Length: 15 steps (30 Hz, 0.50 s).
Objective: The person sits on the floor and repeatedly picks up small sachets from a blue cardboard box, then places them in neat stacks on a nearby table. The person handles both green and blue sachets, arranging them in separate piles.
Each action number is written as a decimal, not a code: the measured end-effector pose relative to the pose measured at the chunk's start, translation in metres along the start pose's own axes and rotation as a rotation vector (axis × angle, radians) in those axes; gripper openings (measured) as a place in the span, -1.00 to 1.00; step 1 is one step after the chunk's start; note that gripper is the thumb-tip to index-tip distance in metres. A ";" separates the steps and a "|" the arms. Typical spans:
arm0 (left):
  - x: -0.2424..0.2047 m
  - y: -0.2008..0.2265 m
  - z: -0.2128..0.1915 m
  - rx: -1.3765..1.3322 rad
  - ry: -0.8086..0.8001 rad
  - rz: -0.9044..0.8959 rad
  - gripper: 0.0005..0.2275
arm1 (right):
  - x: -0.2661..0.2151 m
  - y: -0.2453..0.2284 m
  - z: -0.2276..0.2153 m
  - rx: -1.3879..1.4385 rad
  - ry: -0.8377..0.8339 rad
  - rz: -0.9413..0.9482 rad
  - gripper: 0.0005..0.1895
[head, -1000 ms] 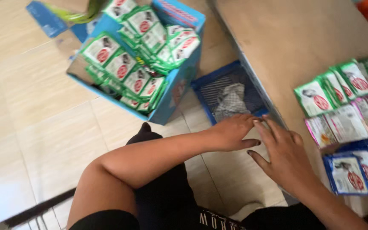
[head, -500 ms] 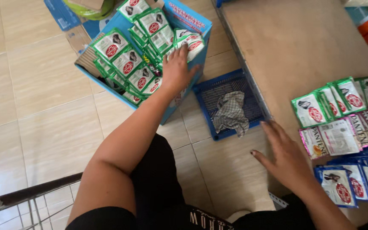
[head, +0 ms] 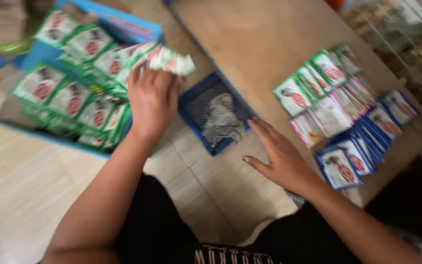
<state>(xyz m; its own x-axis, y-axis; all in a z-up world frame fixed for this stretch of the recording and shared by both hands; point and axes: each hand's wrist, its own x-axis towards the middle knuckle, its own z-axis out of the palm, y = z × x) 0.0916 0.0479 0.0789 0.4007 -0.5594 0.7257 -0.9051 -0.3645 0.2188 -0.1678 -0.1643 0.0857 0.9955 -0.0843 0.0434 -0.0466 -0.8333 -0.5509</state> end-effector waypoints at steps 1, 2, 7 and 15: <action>0.000 0.016 -0.006 -0.056 -0.047 0.042 -0.90 | -0.001 -0.001 -0.001 0.012 -0.002 0.017 -0.13; 0.000 0.028 -0.010 -0.137 -0.069 0.021 -0.89 | -0.001 -0.002 -0.001 0.024 -0.003 0.033 -0.13; -0.011 0.073 -0.006 -0.671 -0.256 -0.098 -0.95 | -0.002 -0.004 0.000 0.123 0.102 -0.039 0.04; -0.060 0.112 0.031 -1.192 -0.438 -0.642 -0.85 | -0.015 0.019 0.047 0.872 -0.116 0.274 -0.59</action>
<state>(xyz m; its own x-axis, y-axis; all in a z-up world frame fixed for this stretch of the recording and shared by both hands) -0.0293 0.0178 0.0394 0.5926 -0.8013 0.0823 -0.0404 0.0725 0.9965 -0.1796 -0.1531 0.0359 0.9631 -0.1232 -0.2391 -0.2500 -0.0818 -0.9648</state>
